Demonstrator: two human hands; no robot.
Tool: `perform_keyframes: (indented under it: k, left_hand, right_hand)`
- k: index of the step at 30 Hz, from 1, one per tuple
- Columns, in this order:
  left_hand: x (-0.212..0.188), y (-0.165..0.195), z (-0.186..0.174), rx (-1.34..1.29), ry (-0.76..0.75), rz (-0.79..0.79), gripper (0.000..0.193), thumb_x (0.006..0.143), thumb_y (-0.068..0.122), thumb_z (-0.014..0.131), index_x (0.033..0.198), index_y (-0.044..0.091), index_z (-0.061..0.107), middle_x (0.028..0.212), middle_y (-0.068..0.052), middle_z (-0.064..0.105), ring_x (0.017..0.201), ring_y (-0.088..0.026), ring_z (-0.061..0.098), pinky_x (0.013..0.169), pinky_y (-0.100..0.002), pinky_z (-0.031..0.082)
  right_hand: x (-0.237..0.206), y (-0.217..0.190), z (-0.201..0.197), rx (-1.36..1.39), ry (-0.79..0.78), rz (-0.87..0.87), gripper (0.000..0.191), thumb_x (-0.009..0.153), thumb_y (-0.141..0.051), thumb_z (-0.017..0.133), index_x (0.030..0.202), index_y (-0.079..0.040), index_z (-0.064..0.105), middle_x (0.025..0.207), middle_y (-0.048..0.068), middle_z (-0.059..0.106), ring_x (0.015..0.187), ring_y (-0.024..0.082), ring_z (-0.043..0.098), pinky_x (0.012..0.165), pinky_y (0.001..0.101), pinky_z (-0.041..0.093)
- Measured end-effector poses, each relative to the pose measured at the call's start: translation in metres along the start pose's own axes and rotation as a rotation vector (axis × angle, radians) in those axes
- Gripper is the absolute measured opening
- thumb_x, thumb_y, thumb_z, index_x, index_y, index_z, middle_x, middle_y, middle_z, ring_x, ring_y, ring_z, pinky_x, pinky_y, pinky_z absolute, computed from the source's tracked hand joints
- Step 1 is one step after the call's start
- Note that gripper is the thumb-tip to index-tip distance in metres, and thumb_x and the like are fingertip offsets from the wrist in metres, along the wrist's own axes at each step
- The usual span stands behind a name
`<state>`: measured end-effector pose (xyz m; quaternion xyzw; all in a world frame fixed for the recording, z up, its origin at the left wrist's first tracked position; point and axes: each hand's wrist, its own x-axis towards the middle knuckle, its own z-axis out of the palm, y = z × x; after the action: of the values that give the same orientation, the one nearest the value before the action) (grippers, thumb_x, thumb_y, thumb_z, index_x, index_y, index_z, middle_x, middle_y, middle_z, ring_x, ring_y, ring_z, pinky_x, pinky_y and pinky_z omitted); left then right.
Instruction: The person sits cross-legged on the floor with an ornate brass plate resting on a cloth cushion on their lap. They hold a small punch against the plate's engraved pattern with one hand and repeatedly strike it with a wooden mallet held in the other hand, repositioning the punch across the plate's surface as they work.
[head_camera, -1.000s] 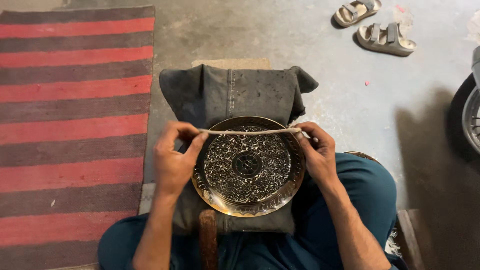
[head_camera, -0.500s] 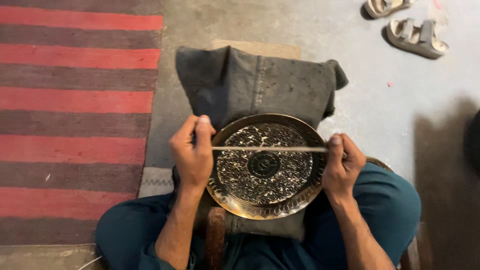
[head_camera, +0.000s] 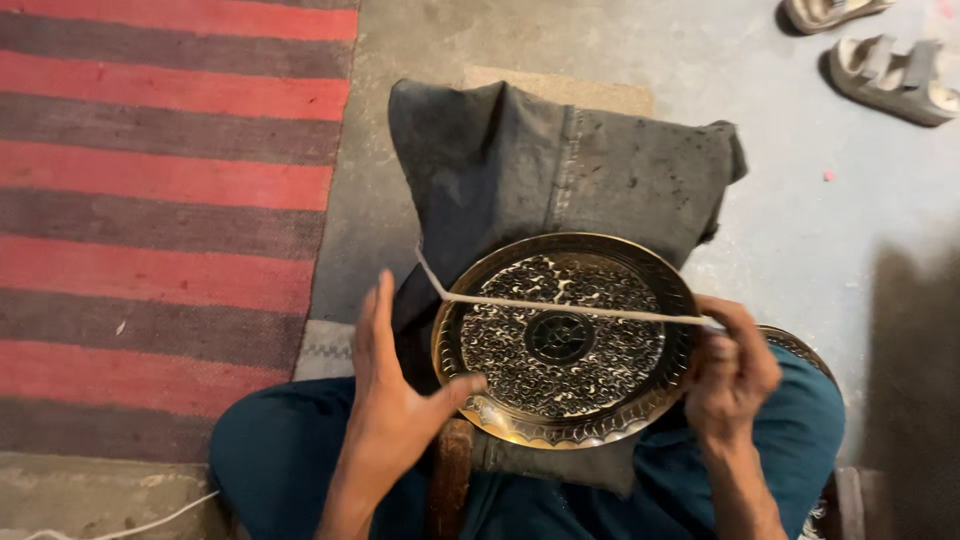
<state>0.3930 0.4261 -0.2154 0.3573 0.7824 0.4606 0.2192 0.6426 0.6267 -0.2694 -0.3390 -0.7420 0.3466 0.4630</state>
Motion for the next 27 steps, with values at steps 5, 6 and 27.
perform_keyframes:
  k: [5, 6, 27]
  left_hand:
    - [-0.032, -0.015, -0.001, -0.012, 0.196, 0.048, 0.095, 0.085, 0.028, 0.077, 0.157, -0.005, 0.025, 0.158, -0.027, 0.038, 0.148, -0.039, 0.037, 0.120, -0.051, 0.031]
    - [-0.039, -0.017, -0.001, -0.043, 0.256, 0.085, 0.084, 0.091, 0.027, 0.072, 0.157, -0.006, 0.030, 0.157, -0.025, 0.047, 0.149, -0.037, 0.046, 0.122, -0.050, 0.035]
    - [-0.133, -0.017, 0.093, 0.304, -0.475, 0.475, 0.056, 0.105, 0.047, 0.069, 0.148, 0.012, 0.060, 0.143, -0.019, 0.058, 0.139, -0.037, 0.055, 0.120, -0.061, 0.032]
  right_hand:
    - [0.005, 0.050, -0.001, -0.053, 0.104, 0.152, 0.035, 0.119, -0.026, 0.052, 0.101, 0.000, 0.068, 0.067, -0.003, 0.052, 0.059, 0.002, 0.044, 0.055, 0.0188, 0.032]
    - [0.008, 0.060, -0.001, -0.083, 0.066, 0.199, 0.035, 0.118, -0.023, 0.055, 0.095, 0.001, 0.064, 0.068, -0.002, 0.050, 0.062, 0.003, 0.043, 0.056, 0.0202, 0.032]
    - [-0.018, 0.078, -0.010, -0.429, -0.319, 0.234, 0.035, 0.099, -0.018, 0.049, 0.129, -0.004, 0.060, 0.120, 0.024, 0.067, 0.112, 0.044, 0.062, 0.091, 0.0464, 0.049]
